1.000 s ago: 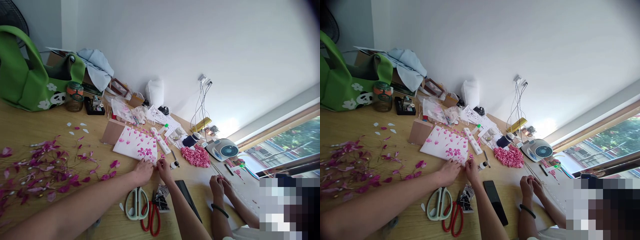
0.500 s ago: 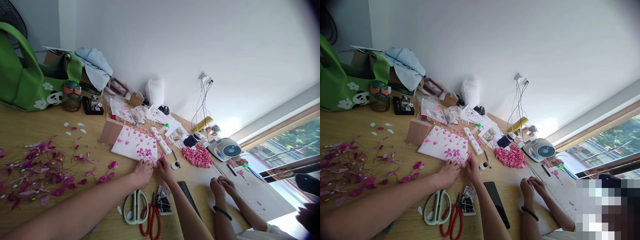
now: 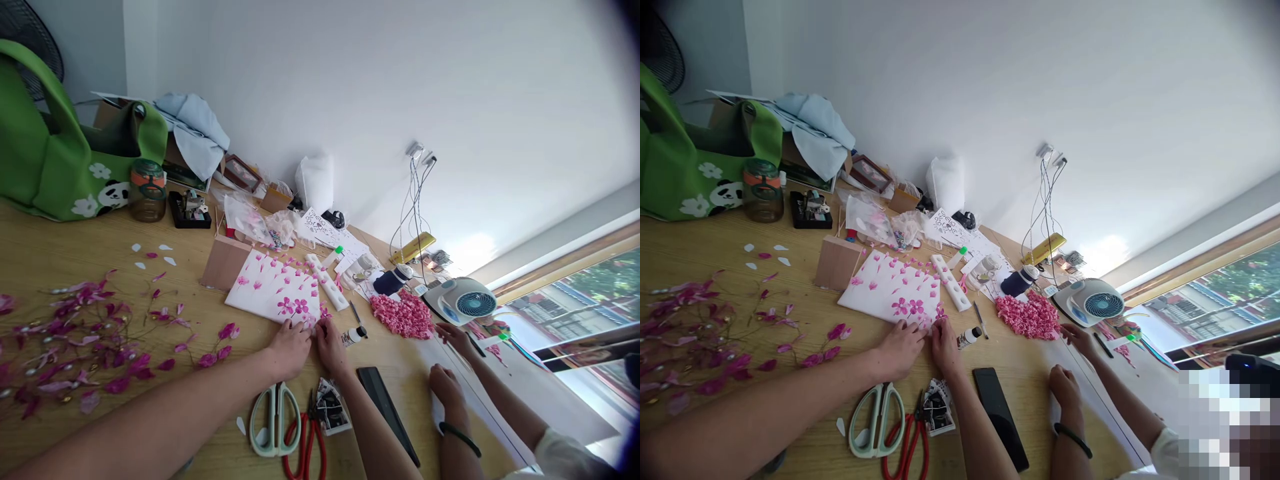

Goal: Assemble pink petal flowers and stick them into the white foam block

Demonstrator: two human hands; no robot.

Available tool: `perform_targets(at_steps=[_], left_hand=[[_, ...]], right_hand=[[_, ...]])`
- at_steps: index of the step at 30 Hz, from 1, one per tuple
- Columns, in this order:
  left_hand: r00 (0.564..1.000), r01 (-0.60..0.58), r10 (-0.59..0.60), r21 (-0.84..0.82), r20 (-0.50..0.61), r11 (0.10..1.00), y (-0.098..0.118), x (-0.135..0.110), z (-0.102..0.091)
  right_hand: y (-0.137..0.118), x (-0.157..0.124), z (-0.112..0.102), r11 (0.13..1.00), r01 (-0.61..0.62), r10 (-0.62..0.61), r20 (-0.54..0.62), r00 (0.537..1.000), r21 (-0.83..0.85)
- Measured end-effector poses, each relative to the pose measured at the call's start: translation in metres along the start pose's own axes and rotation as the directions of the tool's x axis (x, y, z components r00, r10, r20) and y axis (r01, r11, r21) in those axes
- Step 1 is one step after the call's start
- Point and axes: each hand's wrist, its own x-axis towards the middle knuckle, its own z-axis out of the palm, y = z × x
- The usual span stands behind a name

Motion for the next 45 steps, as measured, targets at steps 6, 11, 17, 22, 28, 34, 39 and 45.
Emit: perform_targets(at_steps=[6,11,17,22,28,34,39,45], left_hand=[[1.0,0.005,-0.006,0.017,0.013,1.0,0.002,-0.001,-0.007],[1.0,0.002,-0.003,0.028,0.023,1.0,0.003,-0.001,-0.008],[1.0,-0.006,0.005,0.042,0.028,0.999,0.003,0.001,-0.005],[1.0,-0.014,0.013,0.048,0.022,0.999,0.002,0.001,-0.004],[1.0,-0.015,0.015,0.058,0.014,0.998,0.002,0.001,-0.003],[1.0,-0.014,0.014,0.058,0.01,0.998,0.002,0.002,-0.002],[1.0,-0.009,0.009,0.056,0.005,0.998,0.003,0.002,0.0],[1.0,-0.011,0.01,0.059,0.01,0.998,0.002,0.001,0.0]], right_hand=[[0.004,-0.004,0.006,1.0,-0.003,0.002,-0.043,0.999,-0.022],[0.007,-0.004,0.008,0.999,0.015,-0.018,-0.072,0.997,-0.041],[0.007,-0.004,0.009,0.997,0.055,-0.061,-0.108,0.992,-0.062],[0.005,-0.004,0.008,0.993,0.082,-0.09,-0.111,0.99,-0.079],[0.002,-0.004,0.007,0.991,0.074,-0.087,-0.121,0.989,-0.109],[0.0,-0.004,0.01,0.989,0.066,-0.083,-0.125,0.989,-0.135],[-0.003,-0.003,0.009,0.989,0.061,-0.077,-0.115,0.99,-0.134],[-0.005,0.001,0.003,0.995,0.032,-0.041,-0.084,0.996,-0.099]])
